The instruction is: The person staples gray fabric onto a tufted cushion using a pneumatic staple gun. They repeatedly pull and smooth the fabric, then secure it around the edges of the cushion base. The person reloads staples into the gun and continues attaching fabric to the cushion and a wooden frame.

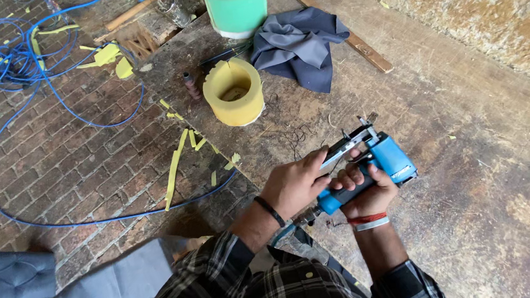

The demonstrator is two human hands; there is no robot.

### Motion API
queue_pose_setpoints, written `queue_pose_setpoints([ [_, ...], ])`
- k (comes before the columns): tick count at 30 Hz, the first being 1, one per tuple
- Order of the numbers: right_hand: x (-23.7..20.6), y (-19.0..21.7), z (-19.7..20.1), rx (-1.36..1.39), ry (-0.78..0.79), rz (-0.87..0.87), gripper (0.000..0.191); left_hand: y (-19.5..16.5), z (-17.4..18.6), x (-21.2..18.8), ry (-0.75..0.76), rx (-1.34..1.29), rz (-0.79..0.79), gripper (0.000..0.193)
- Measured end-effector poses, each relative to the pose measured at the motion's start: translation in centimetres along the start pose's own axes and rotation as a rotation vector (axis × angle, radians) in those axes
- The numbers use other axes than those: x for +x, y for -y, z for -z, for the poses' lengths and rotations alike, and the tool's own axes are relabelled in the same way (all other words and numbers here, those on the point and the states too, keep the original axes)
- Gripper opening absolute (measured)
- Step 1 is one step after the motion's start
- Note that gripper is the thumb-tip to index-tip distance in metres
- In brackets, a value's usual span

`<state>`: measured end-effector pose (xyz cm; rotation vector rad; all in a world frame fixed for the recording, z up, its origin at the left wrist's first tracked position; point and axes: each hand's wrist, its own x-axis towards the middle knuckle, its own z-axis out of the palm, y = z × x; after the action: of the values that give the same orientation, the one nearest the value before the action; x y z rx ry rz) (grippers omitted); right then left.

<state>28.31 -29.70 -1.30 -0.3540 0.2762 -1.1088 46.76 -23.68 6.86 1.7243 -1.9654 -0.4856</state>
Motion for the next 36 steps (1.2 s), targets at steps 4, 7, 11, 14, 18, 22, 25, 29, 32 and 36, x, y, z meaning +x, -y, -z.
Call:
queue_pose_setpoints([
  [4, 3.9, 1.4, 2.8, 0.124, 0.065, 0.033, 0.044, 6.0, 3.7, 1.5, 0.171, -0.176, -0.070, 0.057],
  [7, 7.3, 0.5, 3.6, 0.129, 0.097, 0.093, 0.044, 11.9, 6.4, 4.9, 0.151, -0.117, 0.038, 0.038],
  [11, 12.8, -3.7, 3.5, 0.161, 0.037, 0.167, 0.046, 22.3, 9.1, 13.8, -0.014, -0.431, 0.076, 0.035],
  [14, 17.0, -7.8, 2.6, 0.278, 0.028, 0.204, 0.043, 31.4, 11.9, 22.4, -0.124, -0.378, 0.097, 0.038],
  [18, 20.4, -11.2, 1.4, 0.254, -0.074, 0.310, 0.042, 41.8, 15.5, 34.8, -0.166, -0.033, 0.112, 0.052],
  [22, 21.4, -13.0, 1.0, 0.233, -0.143, 0.396, 0.044, 48.5, 15.6, 44.5, -0.179, 0.260, -0.070, 0.084],
  [25, 21.4, -14.6, 1.1, 0.202, -0.244, 0.452, 0.044, 50.4, 14.7, 47.3, -0.006, 0.461, 0.040, 0.075],
  [29, 19.3, -16.1, 0.7, 0.171, -0.389, 0.535, 0.043, 48.4, 15.1, 46.5, -0.064, 0.562, -0.103, 0.040],
  [32, 18.0, -16.3, 0.6, 0.147, -0.445, 0.596, 0.045, 44.4, 16.7, 44.4, -0.261, 0.579, -0.278, 0.030],
  [36, 15.8, -16.2, -0.2, 0.186, -0.393, 0.663, 0.043, 37.2, 16.0, 40.8, -0.295, 0.421, -0.545, 0.023],
])
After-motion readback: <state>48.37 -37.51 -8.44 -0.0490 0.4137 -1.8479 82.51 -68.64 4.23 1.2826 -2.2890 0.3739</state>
